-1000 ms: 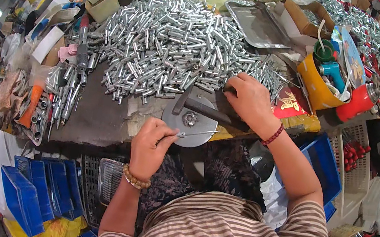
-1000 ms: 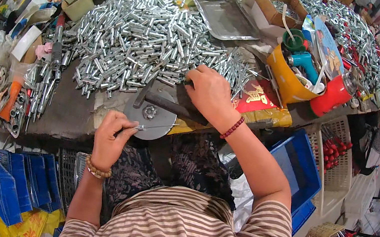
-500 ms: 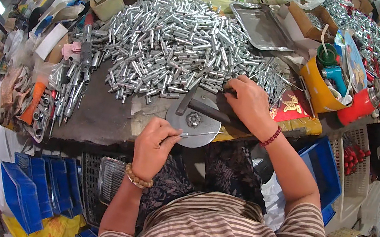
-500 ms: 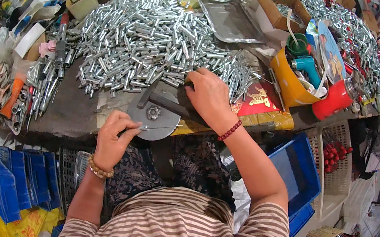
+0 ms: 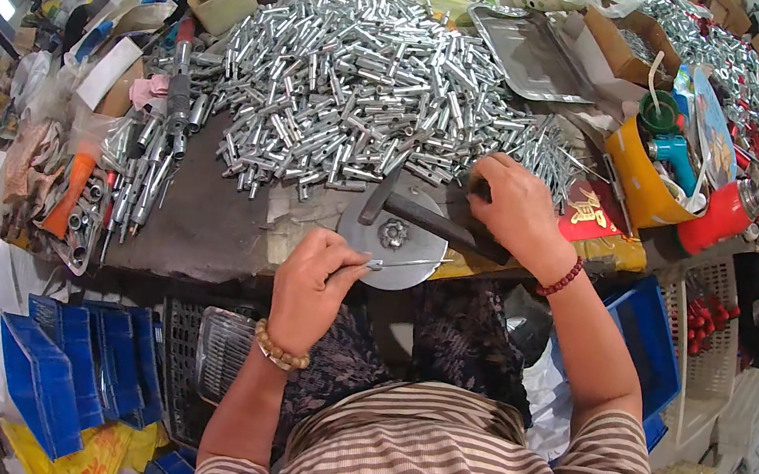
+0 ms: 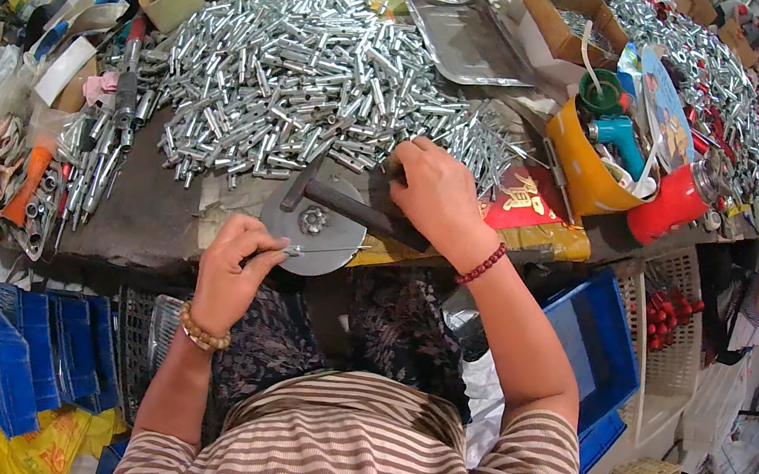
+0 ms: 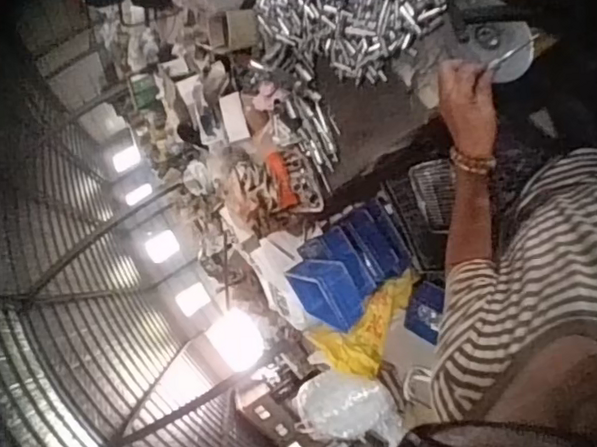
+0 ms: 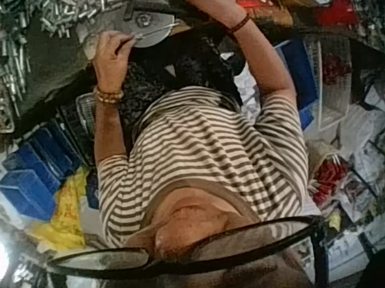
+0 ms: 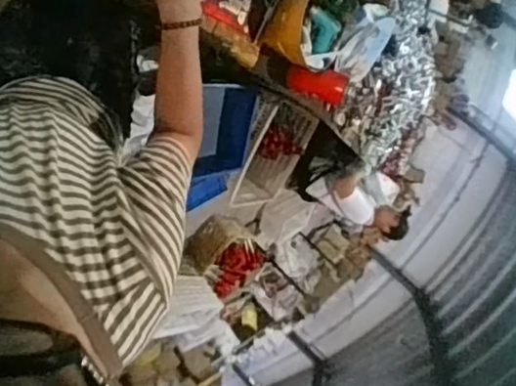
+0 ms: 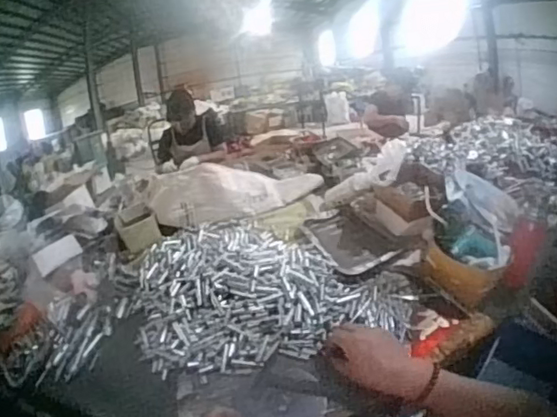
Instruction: The person assembles metal hardware by inserting pins into metal sleeves, hammering them on a round metal base, and placing the finished pieces into a tray.
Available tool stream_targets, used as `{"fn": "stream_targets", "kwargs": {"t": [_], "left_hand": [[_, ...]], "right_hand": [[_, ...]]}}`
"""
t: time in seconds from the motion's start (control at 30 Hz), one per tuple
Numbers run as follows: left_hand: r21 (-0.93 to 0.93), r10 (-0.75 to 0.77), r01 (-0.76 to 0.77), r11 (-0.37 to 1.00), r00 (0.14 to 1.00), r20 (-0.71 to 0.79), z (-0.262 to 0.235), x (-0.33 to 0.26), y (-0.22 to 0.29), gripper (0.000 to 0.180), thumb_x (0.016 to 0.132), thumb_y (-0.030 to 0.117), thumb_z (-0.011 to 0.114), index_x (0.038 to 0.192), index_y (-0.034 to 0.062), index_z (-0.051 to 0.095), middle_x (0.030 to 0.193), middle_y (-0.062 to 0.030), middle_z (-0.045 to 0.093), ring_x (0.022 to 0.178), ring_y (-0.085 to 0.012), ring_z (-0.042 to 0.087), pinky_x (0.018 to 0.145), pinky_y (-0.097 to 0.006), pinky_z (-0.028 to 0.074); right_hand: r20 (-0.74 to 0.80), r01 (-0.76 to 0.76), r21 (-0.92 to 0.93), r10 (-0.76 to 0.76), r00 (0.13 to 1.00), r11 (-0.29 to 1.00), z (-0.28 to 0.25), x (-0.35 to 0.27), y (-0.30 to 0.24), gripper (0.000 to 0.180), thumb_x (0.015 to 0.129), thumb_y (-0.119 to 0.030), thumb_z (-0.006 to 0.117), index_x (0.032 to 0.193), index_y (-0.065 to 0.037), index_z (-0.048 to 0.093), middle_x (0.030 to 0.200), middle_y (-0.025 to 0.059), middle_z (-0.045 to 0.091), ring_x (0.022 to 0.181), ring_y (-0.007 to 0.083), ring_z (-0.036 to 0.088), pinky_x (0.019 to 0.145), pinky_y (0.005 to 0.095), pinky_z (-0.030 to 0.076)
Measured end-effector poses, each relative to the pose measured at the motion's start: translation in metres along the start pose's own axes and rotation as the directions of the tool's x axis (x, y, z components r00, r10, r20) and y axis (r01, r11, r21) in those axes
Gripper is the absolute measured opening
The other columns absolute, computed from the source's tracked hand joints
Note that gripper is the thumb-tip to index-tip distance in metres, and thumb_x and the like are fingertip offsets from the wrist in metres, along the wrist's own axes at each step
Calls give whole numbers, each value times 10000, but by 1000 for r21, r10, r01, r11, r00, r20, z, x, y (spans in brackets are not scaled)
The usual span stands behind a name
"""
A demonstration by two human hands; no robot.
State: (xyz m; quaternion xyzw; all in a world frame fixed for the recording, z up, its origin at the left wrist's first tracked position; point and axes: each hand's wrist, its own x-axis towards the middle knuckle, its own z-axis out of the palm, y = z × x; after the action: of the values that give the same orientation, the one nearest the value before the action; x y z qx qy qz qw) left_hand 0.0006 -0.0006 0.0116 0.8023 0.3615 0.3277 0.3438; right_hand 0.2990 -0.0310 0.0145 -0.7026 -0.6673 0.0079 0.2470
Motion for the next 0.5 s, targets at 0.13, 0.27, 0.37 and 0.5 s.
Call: {"fn": "stream_targets", "kwargs": {"t": [0.13, 0.27, 0.37, 0.5], "left_hand": [[10, 16, -16, 1000, 1000, -12, -1, -1, -3, 127, 856, 33, 800, 980, 36, 775, 928, -80, 627, 795, -247, 638, 702, -353, 508], [39, 14, -15, 999, 1000, 25, -2, -1, -4, 158, 864, 6, 785, 1021, 30, 781, 949, -69, 624, 856, -202, 632, 748, -313, 503], [57, 59, -59, 997, 998, 11, -1, 0, -4, 148, 865, 7, 779, 1011, 30, 767, 946, -77, 624, 859, -221, 639, 747, -330, 512], [73, 113, -110, 991, 993, -27, -1, 1, -5, 127, 845, 34, 790, 962, 63, 752, 917, -90, 628, 822, -298, 651, 704, -399, 519]], "right_hand": [[6, -104, 139, 104, 995, 985, -10, 1, -12, 190, 813, -85, 756, 960, -19, 655, 991, 155, 671, 967, 371, 686, 830, 453, 561], [-10, 34, 481, -33, 999, 876, -15, -14, -51, 247, 819, -10, 759, 1040, -10, 648, 917, 120, 660, 869, 272, 699, 778, 352, 549], [148, -102, 681, 0, 989, 726, -7, -24, -85, 365, 812, 18, 749, 1163, -40, 668, 940, 118, 687, 894, 258, 713, 797, 353, 558], [56, 92, 577, -152, 987, 811, 12, -30, -97, 550, 797, 52, 739, 1321, -94, 655, 942, 95, 711, 901, 275, 714, 810, 384, 561]]}}
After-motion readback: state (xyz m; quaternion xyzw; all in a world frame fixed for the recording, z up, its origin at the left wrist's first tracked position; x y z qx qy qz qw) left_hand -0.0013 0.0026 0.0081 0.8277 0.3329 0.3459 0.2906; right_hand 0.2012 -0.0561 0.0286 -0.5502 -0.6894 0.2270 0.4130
